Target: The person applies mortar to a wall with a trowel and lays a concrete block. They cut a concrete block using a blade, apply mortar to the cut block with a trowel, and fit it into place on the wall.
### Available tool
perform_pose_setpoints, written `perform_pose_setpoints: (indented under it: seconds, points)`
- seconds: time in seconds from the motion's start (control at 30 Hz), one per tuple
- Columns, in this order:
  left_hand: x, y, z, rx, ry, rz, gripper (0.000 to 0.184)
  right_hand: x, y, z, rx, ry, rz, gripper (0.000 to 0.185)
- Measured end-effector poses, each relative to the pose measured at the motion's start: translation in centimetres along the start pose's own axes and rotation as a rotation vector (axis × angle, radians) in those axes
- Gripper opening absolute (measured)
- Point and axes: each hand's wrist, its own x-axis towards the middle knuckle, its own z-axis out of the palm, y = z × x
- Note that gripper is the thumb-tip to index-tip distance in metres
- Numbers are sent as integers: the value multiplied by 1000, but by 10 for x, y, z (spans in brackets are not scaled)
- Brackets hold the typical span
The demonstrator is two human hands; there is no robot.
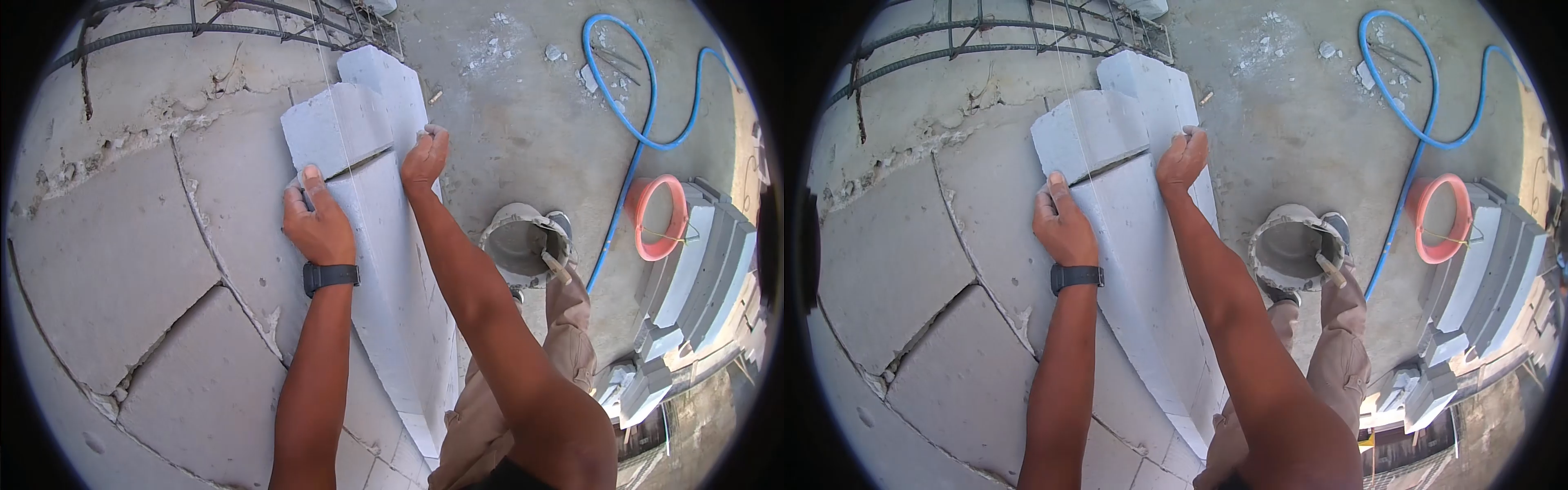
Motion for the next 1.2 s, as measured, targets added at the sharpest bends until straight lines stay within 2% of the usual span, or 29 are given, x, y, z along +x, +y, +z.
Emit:
perform_pose_setpoints:
  seconds: [0.1, 0.2, 0.3, 0.37, 0.4, 0.53, 0.63, 0.7, 0.8, 0.87, 0.93, 1.0, 1.13, 1.2]
  points:
    - [-1, 2, 1, -34, 45, 35, 45, 10, -3, -10, 47, -39, -56, 24]
    - [-1, 3, 2, -36, 38, 17, 45, 48, -21, -49, 357, 115, 22, 22]
    - [1, -3, 1, 24, 28, 48, 45, 65, -26, -59, 435, 225, 43, 21]
    - [1, 0, 0, 14, 30, 29, 45, 37, -22, -21, 322, 187, 15, 21]
    - [0, 2, 0, 6, 15, 5, 44, 5, -14, 9, 142, 79, -61, 21]
    - [2, 2, 3, -16, 43, 50, 44, 3, -6, 4, 25, 52, -83, 22]
    - [-1, 3, -2, -5, -22, -12, 44, 11, 0, -23, 92, 83, 54, 22]
    - [0, 2, -1, -4, -3, 23, 44, 38, -5, -45, 469, 81, 198, 22]
    - [0, -2, 5, -54, 74, 107, 43, 64, -20, -63, 529, 193, 88, 23]
    - [-1, -3, 4, -38, 80, 113, 44, 63, -25, -56, 556, 346, 214, 23]
    - [-4, 0, 3, -26, 83, 126, 44, -11, 14, 16, 200, -94, 171, 24]
    - [0, 1, 1, 9, 22, 49, 47, -12, -3, 2, 121, 51, 162, 26]
    - [-1, -3, 1, 34, -1, 30, 44, -3, -3, -26, 112, 16, 133, 27]
    - [2, -6, 3, 16, 55, 105, 44, 22, 6, -42, 306, 44, 220, 27]
